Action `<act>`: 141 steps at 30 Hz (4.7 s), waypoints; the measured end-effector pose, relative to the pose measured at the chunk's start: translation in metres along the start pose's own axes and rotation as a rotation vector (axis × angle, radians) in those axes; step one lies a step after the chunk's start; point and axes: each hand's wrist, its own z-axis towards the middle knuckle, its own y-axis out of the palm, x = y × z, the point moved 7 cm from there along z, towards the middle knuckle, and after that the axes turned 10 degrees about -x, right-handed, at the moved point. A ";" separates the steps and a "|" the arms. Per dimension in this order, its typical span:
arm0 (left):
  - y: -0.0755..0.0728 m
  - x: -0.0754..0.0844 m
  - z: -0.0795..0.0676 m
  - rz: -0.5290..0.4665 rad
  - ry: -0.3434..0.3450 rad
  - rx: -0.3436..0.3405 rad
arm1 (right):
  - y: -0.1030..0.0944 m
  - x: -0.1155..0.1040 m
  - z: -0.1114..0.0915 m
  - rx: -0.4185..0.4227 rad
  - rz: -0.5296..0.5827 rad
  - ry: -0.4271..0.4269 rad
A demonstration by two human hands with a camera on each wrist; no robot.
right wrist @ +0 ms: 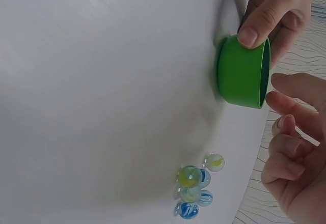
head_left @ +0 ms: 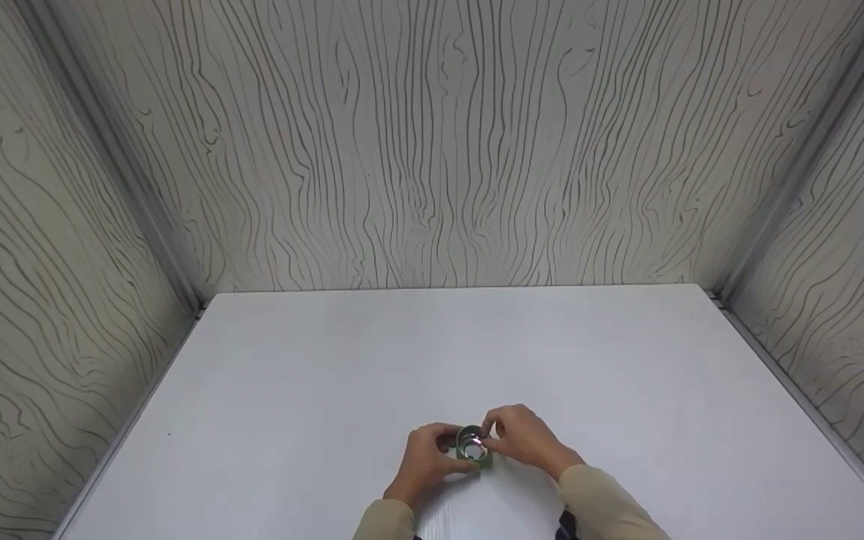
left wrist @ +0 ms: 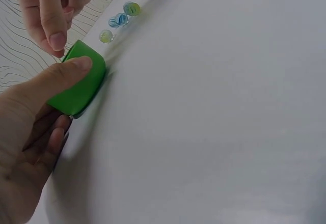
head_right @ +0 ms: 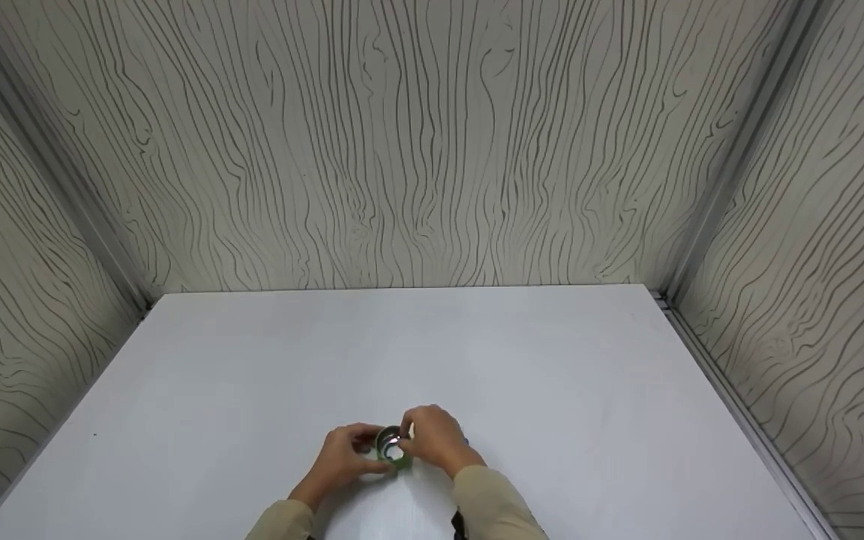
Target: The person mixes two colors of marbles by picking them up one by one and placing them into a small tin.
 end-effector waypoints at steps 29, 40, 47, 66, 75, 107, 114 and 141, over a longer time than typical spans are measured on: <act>0.001 -0.003 -0.002 0.008 0.000 0.014 | -0.010 0.028 -0.011 0.015 0.024 0.080; 0.002 -0.004 0.000 -0.010 -0.013 0.016 | -0.016 0.042 -0.013 0.040 0.033 0.123; 0.002 -0.004 -0.003 -0.018 -0.034 0.012 | -0.017 0.049 -0.015 0.041 0.035 0.147; 0.001 -0.002 -0.001 -0.012 -0.032 0.011 | -0.025 0.068 -0.024 0.060 0.030 0.230; 0.002 -0.002 -0.003 -0.005 -0.011 0.009 | -0.020 0.078 -0.028 0.043 0.040 0.306; 0.001 -0.002 -0.004 -0.013 -0.003 0.007 | -0.013 0.088 -0.031 -0.010 0.057 0.350; 0.002 -0.003 -0.004 -0.033 -0.023 0.019 | -0.014 0.086 -0.033 0.004 0.023 0.319; 0.003 -0.005 -0.002 -0.076 0.000 0.009 | -0.010 0.088 -0.030 0.028 0.034 0.320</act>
